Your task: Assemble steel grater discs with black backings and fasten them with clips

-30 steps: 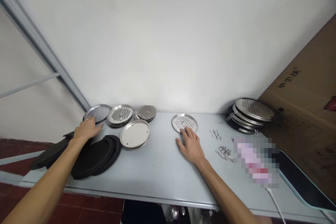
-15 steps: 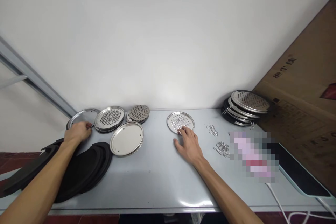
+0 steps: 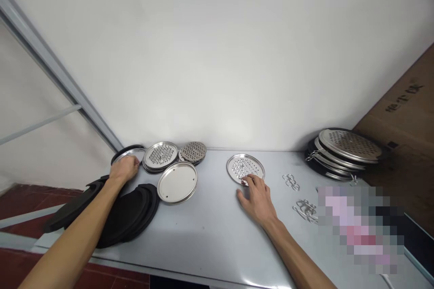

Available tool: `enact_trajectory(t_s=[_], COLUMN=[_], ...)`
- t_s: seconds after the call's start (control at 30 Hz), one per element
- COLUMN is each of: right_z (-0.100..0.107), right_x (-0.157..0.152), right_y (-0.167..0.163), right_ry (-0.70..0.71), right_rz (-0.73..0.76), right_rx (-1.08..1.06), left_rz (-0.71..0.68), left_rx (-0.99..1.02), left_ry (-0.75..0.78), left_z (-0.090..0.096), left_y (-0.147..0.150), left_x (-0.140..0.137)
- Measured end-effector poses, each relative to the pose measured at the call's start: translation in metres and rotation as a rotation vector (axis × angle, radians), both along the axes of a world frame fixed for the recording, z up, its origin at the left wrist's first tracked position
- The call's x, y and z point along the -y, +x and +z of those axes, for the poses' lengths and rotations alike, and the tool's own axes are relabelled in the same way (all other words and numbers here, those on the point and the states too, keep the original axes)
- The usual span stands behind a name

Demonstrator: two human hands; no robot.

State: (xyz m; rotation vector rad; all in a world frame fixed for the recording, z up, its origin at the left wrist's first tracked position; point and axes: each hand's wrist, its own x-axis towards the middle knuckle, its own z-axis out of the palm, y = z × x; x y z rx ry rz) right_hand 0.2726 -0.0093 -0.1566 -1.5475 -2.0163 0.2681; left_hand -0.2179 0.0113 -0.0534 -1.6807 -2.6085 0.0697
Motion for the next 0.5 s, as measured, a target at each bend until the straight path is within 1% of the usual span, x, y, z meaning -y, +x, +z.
enact_trajectory(t_s=[0.1,0.2,0.27,0.4,0.5], right_z=[-0.001,-0.001,0.0,0.002,0.002], right_x=[0.0,0.0,0.0,0.0,0.0], right_y=[0.0,0.0,0.0,0.001,0.001], right_ry=[-0.005,-0.013,-0.019,-0.026,-0.027], right_rz=[-0.005,-0.005,-0.001,0.006,0.005], right_rx=[-0.006,-0.01,-0.015,-0.043,-0.079], left_rz=[0.006,0.016,0.013,0.021,0.005], left_rx=[-0.004,-0.02,-0.027,0.015,0.075], left_ry=[-0.004,0.036,0.09,0.214,0.349], left_z=[-0.001,0.007,0.019,0.056,0.081], left_y=[0.005,0.009,0.01,0.007,0.017], left_x=[0.003,0.007,0.011,0.018,0.027])
